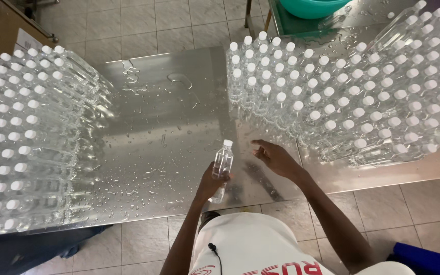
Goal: The person repeatedly picks up clear plastic bottles from a large group on a metal table, screws on white caps, and places the capped bottles into a separate group. The task is performed continuously by hand.
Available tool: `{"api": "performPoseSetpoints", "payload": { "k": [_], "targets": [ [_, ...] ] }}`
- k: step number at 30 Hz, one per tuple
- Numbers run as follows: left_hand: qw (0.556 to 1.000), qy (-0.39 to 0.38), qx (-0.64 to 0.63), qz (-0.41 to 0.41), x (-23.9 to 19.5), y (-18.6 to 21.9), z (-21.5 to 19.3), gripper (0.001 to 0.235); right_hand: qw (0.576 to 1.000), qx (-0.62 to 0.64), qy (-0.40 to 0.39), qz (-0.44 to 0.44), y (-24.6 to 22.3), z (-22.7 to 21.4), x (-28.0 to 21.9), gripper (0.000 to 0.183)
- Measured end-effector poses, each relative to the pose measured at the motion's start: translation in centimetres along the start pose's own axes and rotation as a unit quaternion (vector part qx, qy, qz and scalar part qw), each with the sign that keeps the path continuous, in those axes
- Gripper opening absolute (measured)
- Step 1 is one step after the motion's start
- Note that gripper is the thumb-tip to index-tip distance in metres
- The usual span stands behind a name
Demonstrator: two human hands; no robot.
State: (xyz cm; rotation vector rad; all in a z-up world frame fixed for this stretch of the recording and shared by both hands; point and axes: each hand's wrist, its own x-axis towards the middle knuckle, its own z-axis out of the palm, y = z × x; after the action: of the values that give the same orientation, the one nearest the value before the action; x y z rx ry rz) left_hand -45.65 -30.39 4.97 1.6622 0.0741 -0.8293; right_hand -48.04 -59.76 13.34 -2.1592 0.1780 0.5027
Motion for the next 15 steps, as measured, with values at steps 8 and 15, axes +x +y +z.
{"api": "performPoseSetpoints", "payload": {
  "k": [8,15],
  "targets": [
    [0.962,-0.207,0.078,0.162,-4.2,2.9,-2.1,0.071,0.888,-0.295,-0.093,-0.339,-5.7,-2.2,-2.0,0.037],
    [0.96,-0.191,0.154,0.136,-7.2,6.7,-1.6,0.082,0.911,-0.297,-0.097,-0.269,-0.7,0.9,0.4,0.066]
  ]
}}
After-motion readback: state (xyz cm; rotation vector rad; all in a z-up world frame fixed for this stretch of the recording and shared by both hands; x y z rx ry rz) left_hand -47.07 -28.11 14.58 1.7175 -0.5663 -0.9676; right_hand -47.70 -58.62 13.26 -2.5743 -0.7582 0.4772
